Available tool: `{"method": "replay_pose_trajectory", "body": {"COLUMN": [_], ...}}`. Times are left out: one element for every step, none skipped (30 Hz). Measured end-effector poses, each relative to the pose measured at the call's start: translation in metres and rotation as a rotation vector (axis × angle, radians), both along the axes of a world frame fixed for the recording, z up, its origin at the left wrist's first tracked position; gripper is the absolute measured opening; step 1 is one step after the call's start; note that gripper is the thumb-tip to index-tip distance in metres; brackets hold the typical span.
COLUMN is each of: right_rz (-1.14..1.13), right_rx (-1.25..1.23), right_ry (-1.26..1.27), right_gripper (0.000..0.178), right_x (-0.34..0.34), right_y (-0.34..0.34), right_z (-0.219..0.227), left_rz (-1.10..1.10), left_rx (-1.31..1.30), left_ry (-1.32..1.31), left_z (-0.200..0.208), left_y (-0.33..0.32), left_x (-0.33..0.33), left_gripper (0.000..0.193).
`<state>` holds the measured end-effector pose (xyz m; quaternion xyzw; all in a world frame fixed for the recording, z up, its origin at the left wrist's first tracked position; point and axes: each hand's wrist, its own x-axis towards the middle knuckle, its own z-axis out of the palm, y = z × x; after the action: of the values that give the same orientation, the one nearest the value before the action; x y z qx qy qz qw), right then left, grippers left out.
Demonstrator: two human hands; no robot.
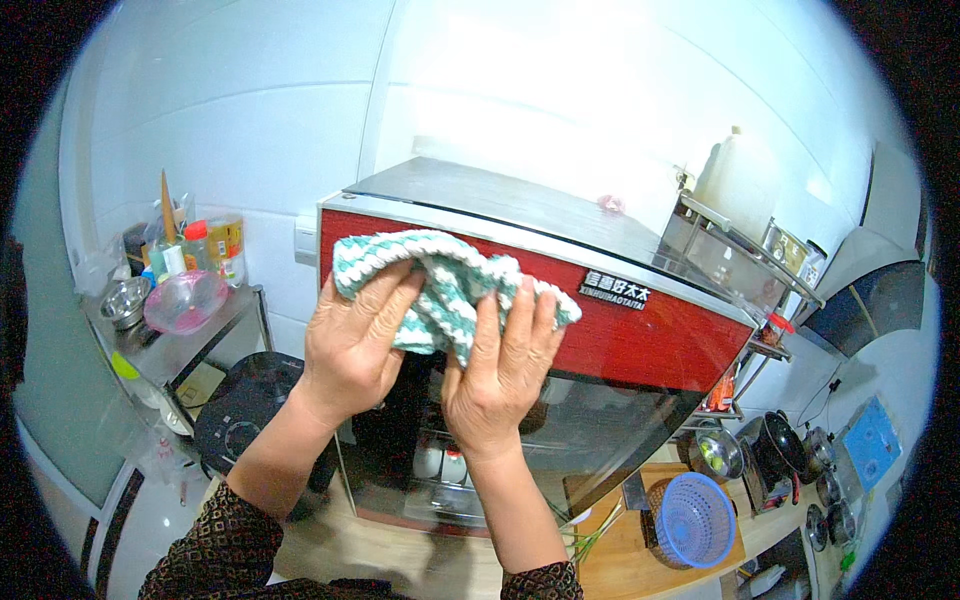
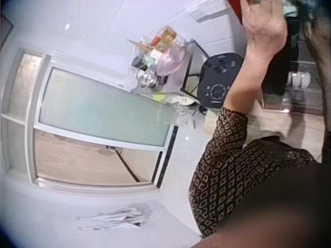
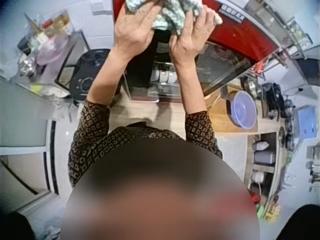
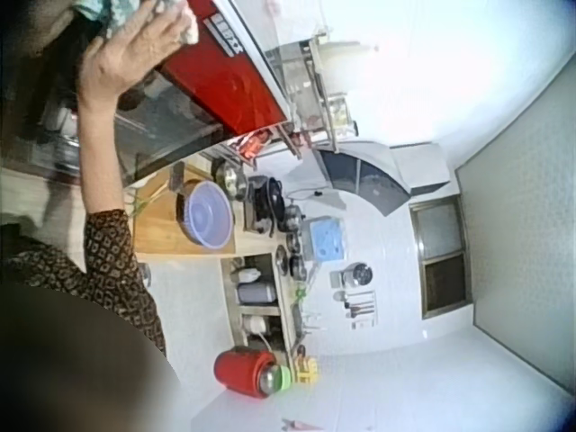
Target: The person wipes a glass door, a red range hood, and a black rice cooker with a green and white cloth. They then walk to the dining area, pick up a small metal cup, and place it on a nearby table.
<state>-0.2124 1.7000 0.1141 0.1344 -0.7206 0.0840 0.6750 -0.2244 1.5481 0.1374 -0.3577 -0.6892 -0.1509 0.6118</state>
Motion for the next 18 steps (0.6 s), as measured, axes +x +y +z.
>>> {"method": "replay_pose_trajectory", "body": {"right_rz": [0.018, 0.019, 0.019, 0.017, 0.035, 0.055, 0.075, 0.057, 0.072, 0.088, 0.103, 0.116, 0.12, 0.125, 0.13, 0.149, 0.14, 0.156], "right_rx": [0.013, 0.037, 0.062, 0.078, 0.086, 0.105, 0.12, 0.102, 0.119, 0.139, 0.158, 0.17, 0.184, 0.2, 0.216, 0.223, 0.246, 0.269], "right_ry": [0.0, -0.004, -0.008, -0.009, -0.006, -0.012, -0.021, -0.028, -0.03, -0.034, -0.038, -0.056, -0.073, -0.074, -0.075, -0.086, -0.101, -0.116], "right_gripper": [0.045, 0.045, 0.044, 0.043, 0.041, 0.045, 0.05, 0.038, 0.037, 0.036, 0.036, 0.035, 0.035, 0.035, 0.035, 0.034, 0.033, 0.032], "right_x": [0.0, -0.002, -0.004, -0.004, -0.004, -0.004, -0.003, -0.003, -0.004, -0.004, -0.005, -0.004, -0.003, -0.002, 0.0, -0.001, 0.0, 0.001], "right_y": [-0.008, -0.013, -0.018, -0.024, -0.03, -0.036, -0.041, -0.045, -0.049, -0.053, -0.056, -0.061, -0.064, -0.065, -0.066, -0.068, -0.069, -0.071], "right_z": [0.004, 0.006, 0.008, 0.012, 0.014, 0.017, 0.018, 0.019, 0.019, 0.018, 0.018, 0.016, 0.015, 0.013, 0.011, 0.008, 0.003, -0.001], "left_rz": [0.0, -0.006, -0.012, -0.024, -0.047, -0.071, -0.095, -0.113, -0.135, -0.158, -0.18, -0.228, -0.248, -0.266, -0.285, -0.284, -0.31, -0.303], "left_rx": [0.016, 0.034, 0.053, 0.044, 0.071, 0.098, 0.123, 0.113, 0.134, 0.158, 0.182, 0.211, 0.232, 0.253, 0.274, 0.279, 0.303, 0.322], "left_ry": [0.004, -0.008, -0.019, 0.0, 0.007, 0.013, 0.018, 0.023, -0.003, -0.03, -0.056, -0.127, -0.113, -0.099, -0.085, -0.111, -0.145, -0.182], "left_z": [0.0, -0.002, -0.004, -0.005, -0.005, -0.007, -0.009, -0.011, -0.016, -0.022, -0.027, -0.033, -0.038, -0.044, -0.051, -0.059, -0.065, -0.077], "left_y": [-0.006, -0.011, -0.015, -0.02, -0.023, -0.025, -0.027, -0.031, -0.034, -0.036, -0.038, -0.041, -0.04, -0.039, -0.037, -0.039, -0.041, -0.042], "left_x": [-0.001, -0.002, -0.004, -0.005, -0.005, -0.006, -0.007, -0.008, -0.009, -0.009, -0.008, -0.006, -0.007, -0.009, -0.011, -0.01, -0.008, -0.007], "left_gripper": [0.048, 0.047, 0.047, 0.044, 0.045, 0.045, 0.046, 0.044, 0.043, 0.042, 0.041, 0.04, 0.04, 0.04, 0.039, 0.039, 0.038, 0.038]}}
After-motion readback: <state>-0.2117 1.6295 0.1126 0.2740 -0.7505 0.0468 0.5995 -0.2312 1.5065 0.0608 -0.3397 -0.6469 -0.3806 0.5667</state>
